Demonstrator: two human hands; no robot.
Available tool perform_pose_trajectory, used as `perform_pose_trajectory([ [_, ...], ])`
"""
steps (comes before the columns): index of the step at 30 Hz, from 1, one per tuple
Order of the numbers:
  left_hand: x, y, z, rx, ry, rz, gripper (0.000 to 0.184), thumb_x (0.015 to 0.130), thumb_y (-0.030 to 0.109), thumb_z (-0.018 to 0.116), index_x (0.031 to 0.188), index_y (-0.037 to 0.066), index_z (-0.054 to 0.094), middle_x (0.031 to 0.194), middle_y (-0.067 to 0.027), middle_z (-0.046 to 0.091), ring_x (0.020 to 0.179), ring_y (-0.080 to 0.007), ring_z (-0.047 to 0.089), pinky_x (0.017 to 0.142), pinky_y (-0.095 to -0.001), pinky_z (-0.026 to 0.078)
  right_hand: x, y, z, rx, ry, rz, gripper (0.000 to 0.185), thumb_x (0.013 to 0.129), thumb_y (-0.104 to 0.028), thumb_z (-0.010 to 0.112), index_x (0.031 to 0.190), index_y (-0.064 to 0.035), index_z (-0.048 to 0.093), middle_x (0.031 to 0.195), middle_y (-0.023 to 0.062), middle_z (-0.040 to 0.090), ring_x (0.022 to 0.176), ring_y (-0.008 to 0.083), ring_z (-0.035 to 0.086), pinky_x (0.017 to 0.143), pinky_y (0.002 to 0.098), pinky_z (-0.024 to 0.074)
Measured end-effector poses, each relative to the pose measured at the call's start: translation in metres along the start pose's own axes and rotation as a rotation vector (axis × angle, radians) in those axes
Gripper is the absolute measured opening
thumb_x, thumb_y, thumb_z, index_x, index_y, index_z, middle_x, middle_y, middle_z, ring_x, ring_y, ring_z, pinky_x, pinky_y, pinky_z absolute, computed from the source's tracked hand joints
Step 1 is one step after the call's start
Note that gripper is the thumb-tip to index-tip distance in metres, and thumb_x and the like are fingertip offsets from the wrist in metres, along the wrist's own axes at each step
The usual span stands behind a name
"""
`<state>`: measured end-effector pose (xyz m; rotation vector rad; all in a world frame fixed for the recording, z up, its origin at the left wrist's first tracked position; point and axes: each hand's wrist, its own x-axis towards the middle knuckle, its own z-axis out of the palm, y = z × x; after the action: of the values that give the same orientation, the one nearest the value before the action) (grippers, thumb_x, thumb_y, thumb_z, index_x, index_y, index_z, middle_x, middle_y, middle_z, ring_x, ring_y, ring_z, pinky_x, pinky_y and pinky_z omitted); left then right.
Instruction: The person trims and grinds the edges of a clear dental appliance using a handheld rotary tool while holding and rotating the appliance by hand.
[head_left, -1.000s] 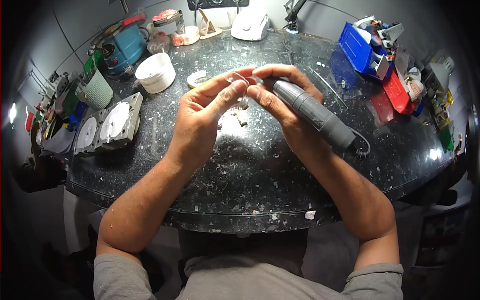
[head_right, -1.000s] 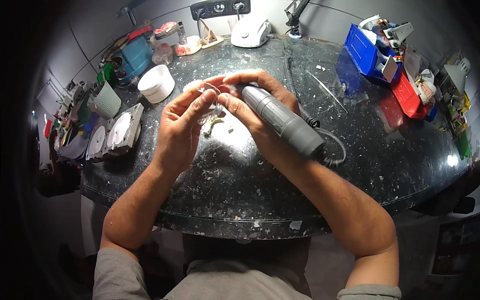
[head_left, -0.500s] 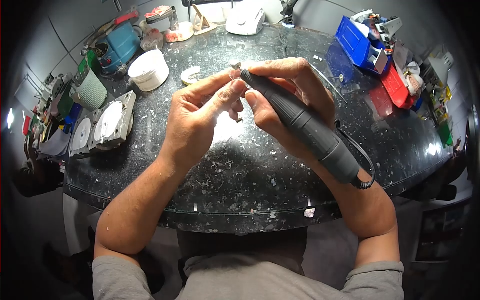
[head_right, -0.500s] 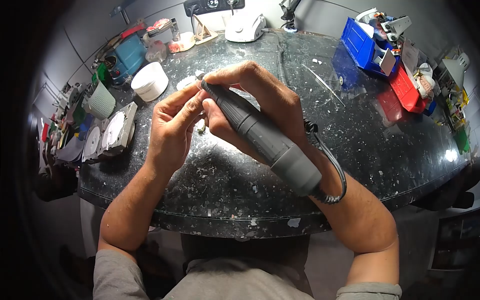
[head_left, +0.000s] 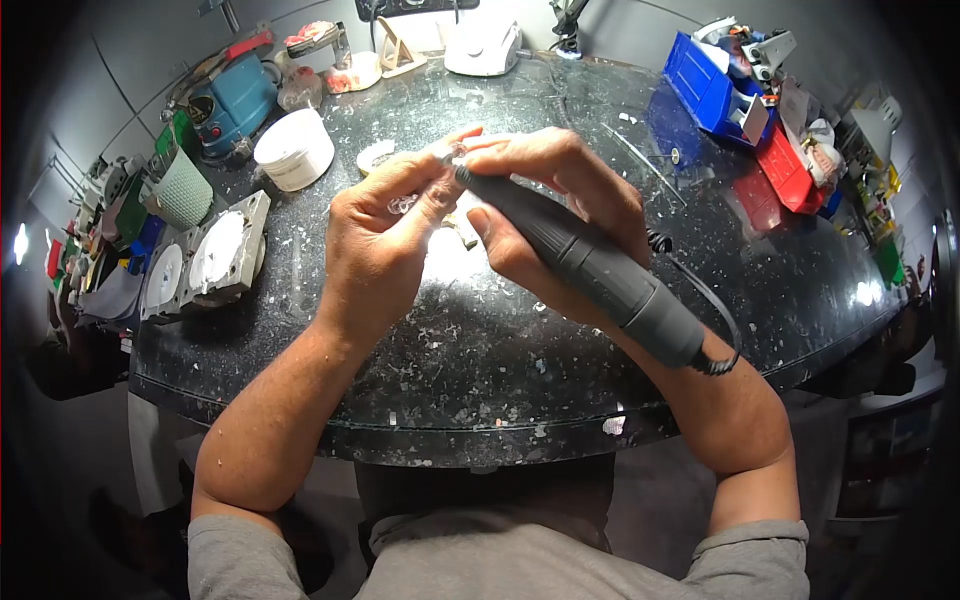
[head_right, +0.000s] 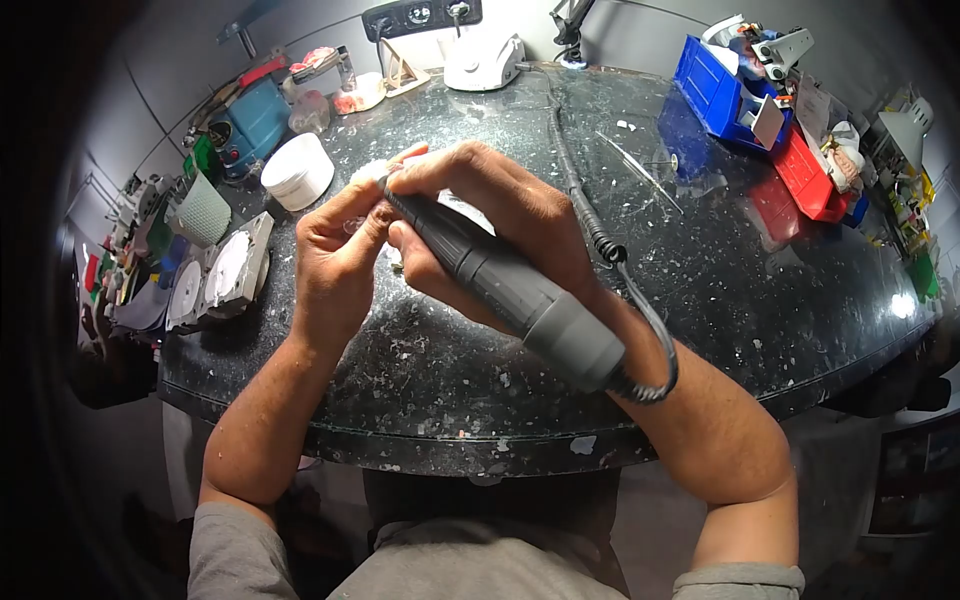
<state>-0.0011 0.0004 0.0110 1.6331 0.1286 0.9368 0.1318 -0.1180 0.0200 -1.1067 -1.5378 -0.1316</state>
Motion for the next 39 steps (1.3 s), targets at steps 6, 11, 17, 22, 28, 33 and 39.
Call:
perform_pose_trajectory([
  [6,0.000,0.002,-0.004,0.143,-0.014,0.053,0.031,0.096,0.007,0.065,0.127,0.005,0.068,0.103,-0.0052,0.067,0.098,-0.0107,0.061,0.088,-0.0260,0.050,0.003,0.005,0.002,-0.017,0.099,-0.098,0.030,0.078,-0.005,0.076,0.106,-0.0047,0.064,0.098,0.0112,0.069,0.088,0.0229,0.070,0.079,0.0329,0.0567],
  [11,0.002,0.001,-0.003,0.155,0.001,0.088,0.030,0.096,0.008,0.066,0.126,0.006,0.069,0.100,-0.0044,0.065,0.097,-0.0108,0.060,0.087,-0.0263,0.050,0.004,0.003,0.001,-0.039,0.103,-0.088,0.031,0.077,-0.006,0.077,0.105,-0.0050,0.064,0.094,0.0108,0.069,0.083,0.0224,0.070,0.075,0.0326,0.0569],
  [17,0.003,0.003,-0.003,0.167,0.001,0.105,0.029,0.095,0.008,0.067,0.125,0.006,0.070,0.098,-0.0052,0.066,0.096,-0.0115,0.060,0.088,-0.0269,0.049,0.002,-0.007,-0.002,-0.028,0.044,-0.012,0.034,0.072,0.007,0.073,0.104,-0.0015,0.065,0.106,0.0162,0.070,0.106,0.0249,0.068,0.092,0.0358,0.0546],
  [22,0.000,0.004,-0.004,0.130,-0.010,0.036,0.031,0.095,0.006,0.067,0.125,0.005,0.069,0.106,-0.0068,0.070,0.101,-0.0124,0.063,0.091,-0.0284,0.050,0.006,-0.005,-0.006,-0.034,-0.022,-0.088,0.034,0.072,0.008,0.071,0.104,-0.0016,0.065,0.107,0.0172,0.070,0.105,0.0263,0.069,0.091,0.0371,0.0552],
  [28,-0.002,0.004,0.003,-0.157,0.009,-0.015,0.029,0.095,0.006,0.066,0.123,-0.002,0.067,0.117,-0.0135,0.071,0.108,-0.0163,0.067,0.094,-0.0301,0.053,0.006,0.000,-0.004,-0.037,-0.006,-0.172,0.039,0.072,0.010,0.067,0.109,-0.0013,0.061,0.111,0.0195,0.070,0.103,0.0255,0.069,0.088,0.0348,0.0550],
  [33,-0.001,0.010,0.001,-0.220,-0.004,-0.101,0.026,0.095,0.007,0.068,0.118,-0.005,0.068,0.108,-0.0135,0.073,0.098,-0.0152,0.069,0.088,-0.0284,0.055,0.002,-0.001,-0.003,0.037,0.000,-0.064,0.040,0.071,0.013,0.065,0.108,-0.0017,0.058,0.112,0.0208,0.070,0.102,0.0235,0.069,0.087,0.0340,0.0557],
  [39,-0.003,0.005,-0.004,-0.277,0.004,-0.115,0.026,0.093,0.008,0.070,0.115,-0.006,0.068,0.103,-0.0129,0.074,0.094,-0.0160,0.070,0.086,-0.0279,0.057,0.002,0.002,-0.001,0.015,0.006,-0.078,0.039,0.073,0.012,0.066,0.109,-0.0012,0.059,0.111,0.0200,0.069,0.101,0.0219,0.069,0.086,0.0324,0.0565],
])
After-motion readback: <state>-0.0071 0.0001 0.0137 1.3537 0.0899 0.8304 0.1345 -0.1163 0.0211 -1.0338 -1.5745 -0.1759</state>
